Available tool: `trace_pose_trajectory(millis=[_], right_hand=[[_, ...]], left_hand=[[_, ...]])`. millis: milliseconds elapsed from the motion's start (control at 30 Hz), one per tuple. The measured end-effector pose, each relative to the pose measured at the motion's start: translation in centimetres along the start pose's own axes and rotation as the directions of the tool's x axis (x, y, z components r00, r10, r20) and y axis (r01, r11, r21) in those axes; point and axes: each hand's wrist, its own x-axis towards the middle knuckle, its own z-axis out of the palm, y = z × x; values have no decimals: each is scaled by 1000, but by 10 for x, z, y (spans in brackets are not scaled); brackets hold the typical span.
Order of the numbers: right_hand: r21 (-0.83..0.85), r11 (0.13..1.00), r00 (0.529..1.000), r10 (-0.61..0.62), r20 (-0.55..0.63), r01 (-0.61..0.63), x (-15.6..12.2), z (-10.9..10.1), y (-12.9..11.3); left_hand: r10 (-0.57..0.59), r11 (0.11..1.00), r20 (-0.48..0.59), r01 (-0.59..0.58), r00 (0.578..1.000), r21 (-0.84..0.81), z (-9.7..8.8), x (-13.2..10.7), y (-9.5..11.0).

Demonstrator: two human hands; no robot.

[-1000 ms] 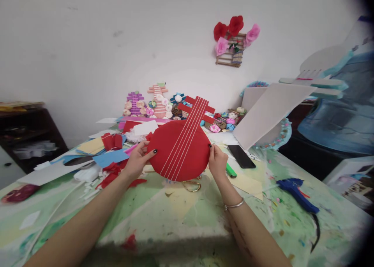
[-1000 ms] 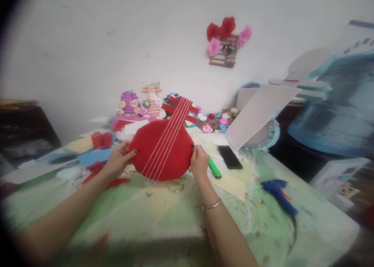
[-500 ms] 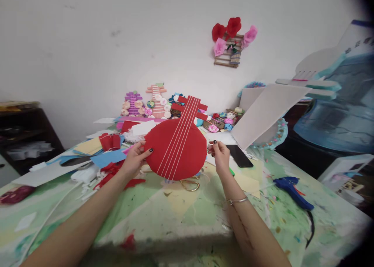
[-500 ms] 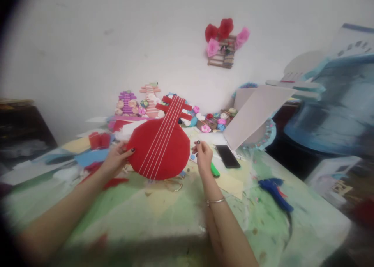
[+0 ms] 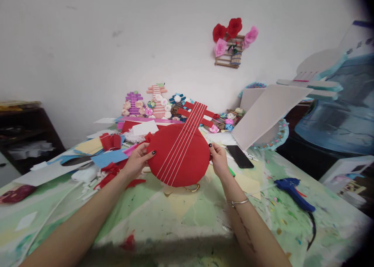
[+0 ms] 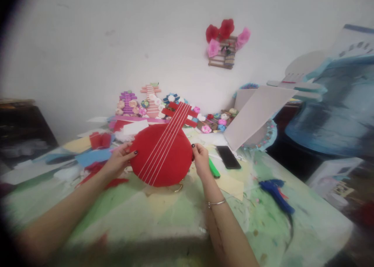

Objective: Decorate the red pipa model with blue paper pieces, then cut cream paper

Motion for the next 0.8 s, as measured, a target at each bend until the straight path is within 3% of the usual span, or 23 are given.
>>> trace_pose_trajectory(millis=[433,800], right_hand=[[96,995,994,-13,111,3,-9,5,-9],[139,988,984,37,176,-62,-14,7,-18]], left_hand=[[-9,1000,31,9,999,4,-1,0,-2],[-29,1000,-22,29,999,9,2,-2,2]])
